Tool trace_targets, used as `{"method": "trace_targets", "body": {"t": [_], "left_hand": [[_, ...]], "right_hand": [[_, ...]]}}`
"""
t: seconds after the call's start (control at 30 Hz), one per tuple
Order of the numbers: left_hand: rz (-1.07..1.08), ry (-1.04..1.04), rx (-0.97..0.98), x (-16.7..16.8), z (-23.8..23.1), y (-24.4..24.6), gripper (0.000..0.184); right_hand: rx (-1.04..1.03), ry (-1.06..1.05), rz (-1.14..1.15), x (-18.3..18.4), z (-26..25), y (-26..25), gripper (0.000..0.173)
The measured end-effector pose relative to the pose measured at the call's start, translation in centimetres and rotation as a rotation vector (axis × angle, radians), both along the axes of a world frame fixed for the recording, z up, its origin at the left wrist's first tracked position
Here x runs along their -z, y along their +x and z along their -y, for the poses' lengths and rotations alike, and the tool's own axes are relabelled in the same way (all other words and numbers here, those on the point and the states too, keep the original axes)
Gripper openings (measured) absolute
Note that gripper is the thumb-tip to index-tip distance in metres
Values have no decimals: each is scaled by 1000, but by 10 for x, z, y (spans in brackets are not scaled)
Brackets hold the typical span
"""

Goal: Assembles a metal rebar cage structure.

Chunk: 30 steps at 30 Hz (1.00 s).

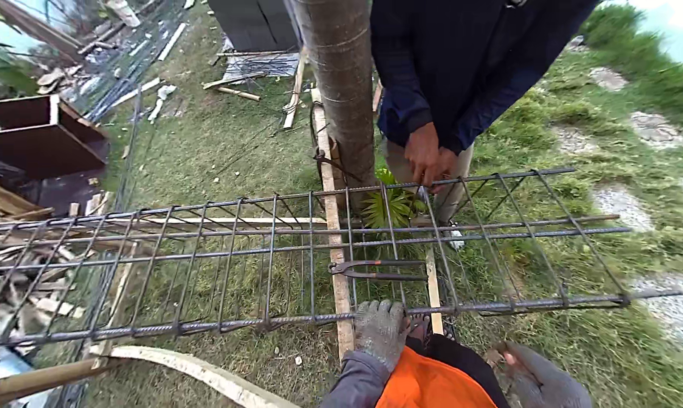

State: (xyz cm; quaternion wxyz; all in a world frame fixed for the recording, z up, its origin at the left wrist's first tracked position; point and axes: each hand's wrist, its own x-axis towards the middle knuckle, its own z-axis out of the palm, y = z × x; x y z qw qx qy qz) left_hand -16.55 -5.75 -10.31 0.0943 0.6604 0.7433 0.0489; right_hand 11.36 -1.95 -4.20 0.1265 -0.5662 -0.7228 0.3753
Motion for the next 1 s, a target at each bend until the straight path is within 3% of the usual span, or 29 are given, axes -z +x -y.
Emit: {"method": "trace_targets", "body": {"t": [0.1, 0.2, 0.3, 0.43, 0.57, 0.67, 0.83, 1.0], "left_hand": [[28, 290, 29, -2, 12, -9, 34], [113, 478, -130, -20, 35, -22, 41], [66, 328, -276, -26, 50, -51, 62], [-55, 157, -178, -14, 53, -71, 49], [-26, 260, -171, -2, 49, -73, 29], [50, 352, -190, 10, 51, -69, 29], [-28, 409, -206, 9, 52, -66, 25], [-42, 551, -333, -9, 73, -83, 44]], "right_hand": [[1, -5, 5, -1, 0, -3, 33], [-2, -19, 19, -4, -3, -2, 33], [-28, -4, 26, 0, -7, -2, 33], [-91, 9, 22, 1, -13, -14, 32], [-121, -2, 7, -4, -20, -24, 32], [-143, -40, 24, -9, -25, -28, 34], [-219, -76, 36, 7, -31, -29, 39], [-206, -66, 14, 6, -30, -32, 39]]}}
